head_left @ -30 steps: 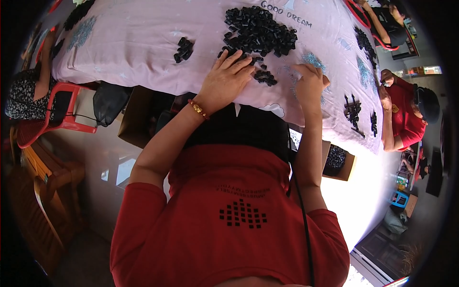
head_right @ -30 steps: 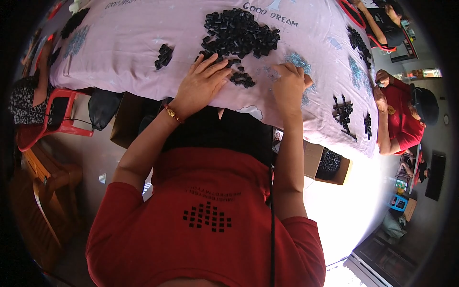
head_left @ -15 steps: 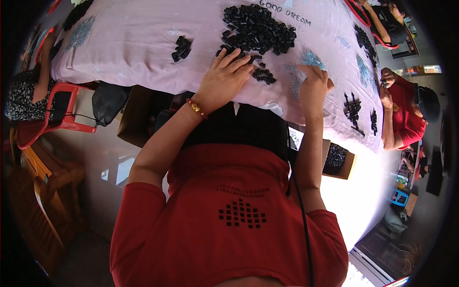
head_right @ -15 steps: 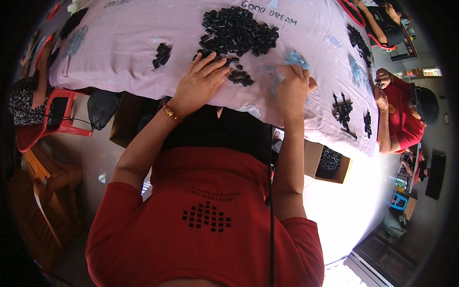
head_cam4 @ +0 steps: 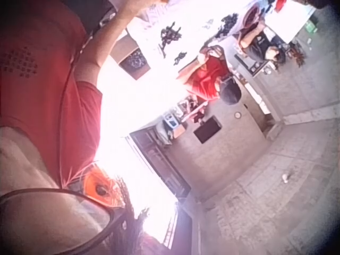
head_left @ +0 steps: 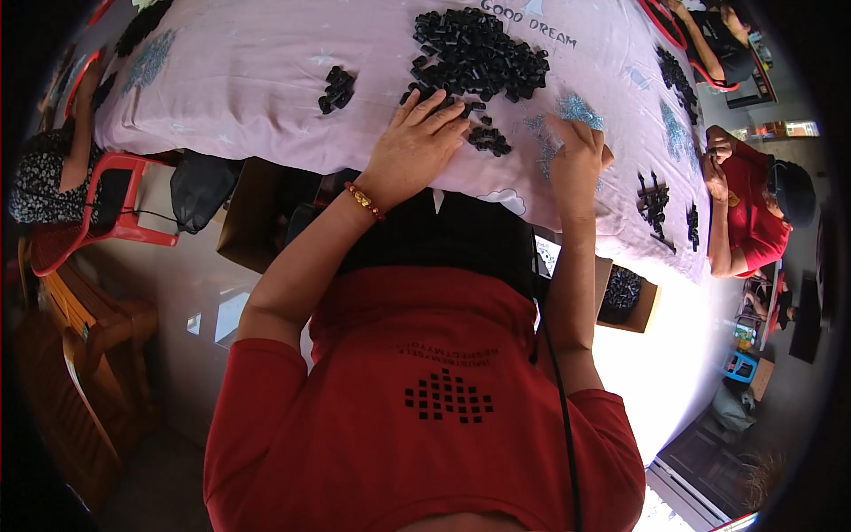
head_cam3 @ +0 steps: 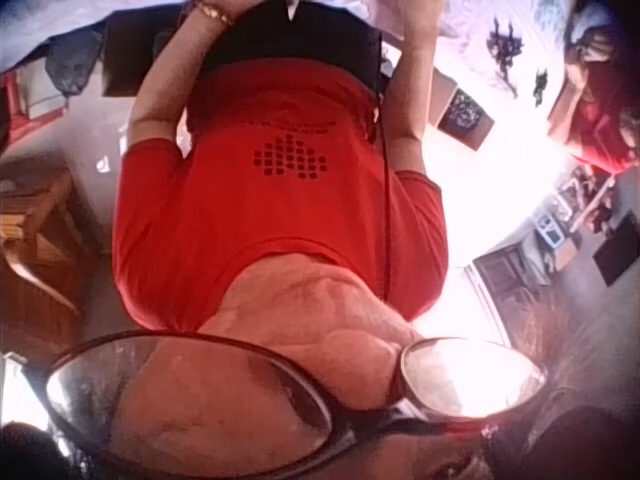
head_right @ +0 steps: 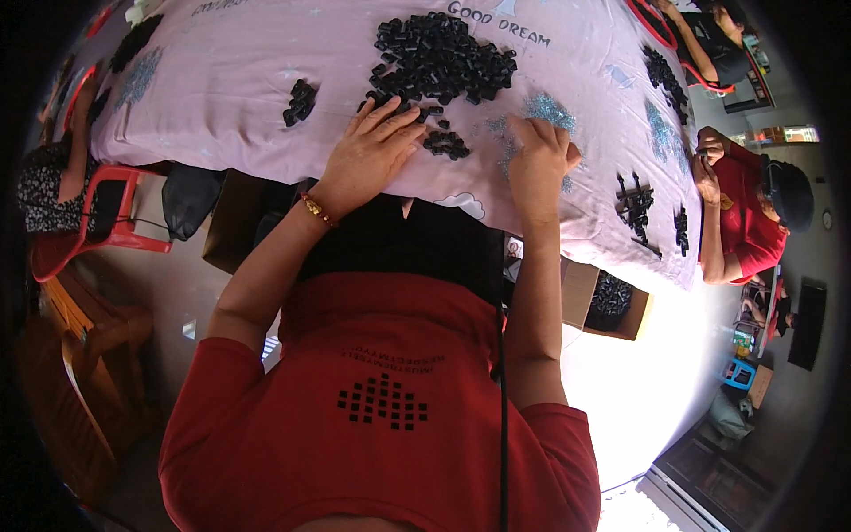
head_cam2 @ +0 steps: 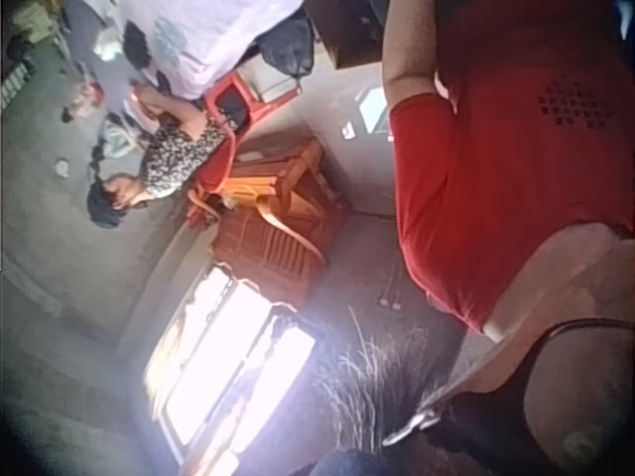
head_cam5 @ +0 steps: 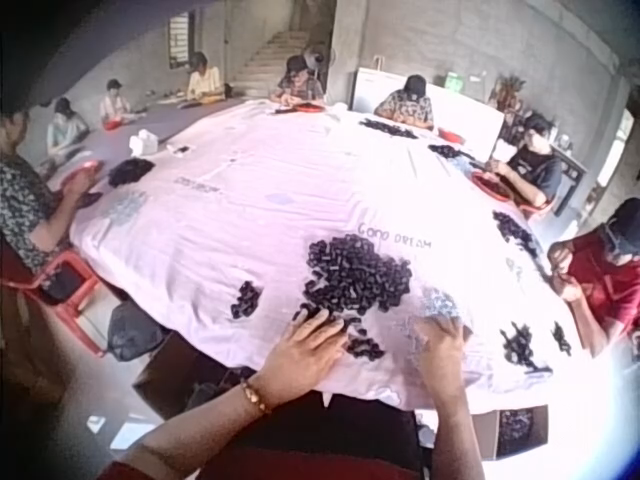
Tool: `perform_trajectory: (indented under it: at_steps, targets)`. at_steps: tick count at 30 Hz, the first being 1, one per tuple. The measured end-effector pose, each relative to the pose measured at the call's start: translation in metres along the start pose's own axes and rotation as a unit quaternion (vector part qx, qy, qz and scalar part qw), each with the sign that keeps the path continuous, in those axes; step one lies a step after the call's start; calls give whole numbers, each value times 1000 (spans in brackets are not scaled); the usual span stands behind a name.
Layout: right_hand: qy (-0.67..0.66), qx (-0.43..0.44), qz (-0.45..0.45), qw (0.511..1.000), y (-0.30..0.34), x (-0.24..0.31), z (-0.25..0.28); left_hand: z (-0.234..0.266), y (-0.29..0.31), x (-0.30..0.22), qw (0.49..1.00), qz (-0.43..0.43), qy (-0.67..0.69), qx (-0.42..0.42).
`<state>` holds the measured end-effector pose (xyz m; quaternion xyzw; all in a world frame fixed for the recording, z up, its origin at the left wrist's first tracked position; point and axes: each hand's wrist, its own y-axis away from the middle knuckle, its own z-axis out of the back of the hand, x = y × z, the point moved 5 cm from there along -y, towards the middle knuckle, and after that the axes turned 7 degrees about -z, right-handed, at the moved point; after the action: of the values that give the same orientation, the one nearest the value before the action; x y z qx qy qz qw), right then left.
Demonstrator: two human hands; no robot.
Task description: The person assembles small black plastic components by hand, picking up pieces from the table, fitting them together, and placing the assembled parts on the table.
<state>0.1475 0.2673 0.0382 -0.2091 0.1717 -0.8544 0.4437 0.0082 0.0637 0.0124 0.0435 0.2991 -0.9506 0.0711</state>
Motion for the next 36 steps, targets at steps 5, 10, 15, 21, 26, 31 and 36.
perform_trajectory:
  at_steps: [5, 10, 15, 21, 26, 31, 36]
  targets:
    - [18, 9, 6, 1000, 1, 3, -3, 0, 0, 0, 1000, 0, -2, 1]
    - [13, 2, 15, 1000, 2, 5, -3, -1, 0, 0, 1000, -1, -2, 0]
    - [10, -22, 0, 1000, 0, 5, -4, -1, 0, 0, 1000, -4, -2, -5]
    - [5, -33, 8, 999, 0, 5, -6, 0, 0, 0, 1000, -11, -1, -11]
    - [-11, -58, -18, 998, -1, 8, -2, -1, 0, 0, 1000, -9, 3, -11]
    - [-7, -21, 10, 1000, -3, 15, -4, -3, 1, 1, 1000, 4, -2, 13]
    - [-5, -36, 16, 999, -1, 9, -7, -3, 1, 1, 1000, 3, -4, 17]
